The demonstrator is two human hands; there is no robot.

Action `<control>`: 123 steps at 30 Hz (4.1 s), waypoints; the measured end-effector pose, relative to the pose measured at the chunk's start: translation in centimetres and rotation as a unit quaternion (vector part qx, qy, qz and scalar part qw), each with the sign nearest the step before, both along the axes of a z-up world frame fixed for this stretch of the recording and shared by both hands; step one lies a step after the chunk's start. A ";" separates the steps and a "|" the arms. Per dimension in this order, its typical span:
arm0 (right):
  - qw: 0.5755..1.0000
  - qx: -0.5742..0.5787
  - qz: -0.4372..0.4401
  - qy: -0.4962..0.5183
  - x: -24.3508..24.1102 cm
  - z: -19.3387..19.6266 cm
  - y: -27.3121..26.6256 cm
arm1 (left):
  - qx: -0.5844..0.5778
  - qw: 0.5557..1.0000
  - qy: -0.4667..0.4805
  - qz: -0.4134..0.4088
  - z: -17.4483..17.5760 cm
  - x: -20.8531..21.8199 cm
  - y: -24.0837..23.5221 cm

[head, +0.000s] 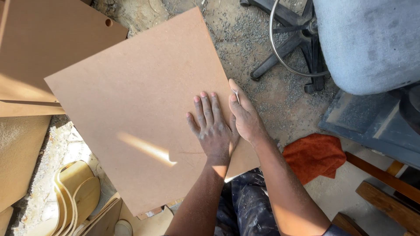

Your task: The person sits on a low chair and sands a rectangular wooden board using a sanding block held in their right hand. They systematically rub the block along the edges and surface of the board, which rests on their lap, while other similar boards are stacked nearby on the ground.

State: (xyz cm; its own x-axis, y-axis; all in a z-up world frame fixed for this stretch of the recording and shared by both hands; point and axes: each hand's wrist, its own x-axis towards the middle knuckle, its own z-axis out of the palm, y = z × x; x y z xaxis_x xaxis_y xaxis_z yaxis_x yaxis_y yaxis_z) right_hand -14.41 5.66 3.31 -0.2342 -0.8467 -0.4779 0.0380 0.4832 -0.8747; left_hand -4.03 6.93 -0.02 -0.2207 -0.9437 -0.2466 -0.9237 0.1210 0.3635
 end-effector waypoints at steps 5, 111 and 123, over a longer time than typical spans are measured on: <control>0.999 -0.035 -0.002 -0.006 -0.7 -0.9 -4.7 | -0.004 1.000 -0.001 0.010 -0.8 -0.3 -1.2; 0.869 0.074 0.033 0.488 2.7 -0.4 -6.6 | -0.176 0.969 -0.035 -0.173 -1.6 5.1 -7.7; 0.915 0.136 0.037 0.378 2.2 1.5 -9.0 | -0.186 0.967 -0.030 -0.170 -1.3 4.6 -7.7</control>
State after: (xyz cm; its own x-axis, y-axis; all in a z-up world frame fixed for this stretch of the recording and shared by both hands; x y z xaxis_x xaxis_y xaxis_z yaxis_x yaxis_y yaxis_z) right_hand -12.17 -3.31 4.84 -0.5312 -0.7478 -0.3984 -0.5705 0.6633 -0.4844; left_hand 0.60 -0.80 -1.28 -0.5299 -0.8447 0.0752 -0.8253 0.5341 0.1837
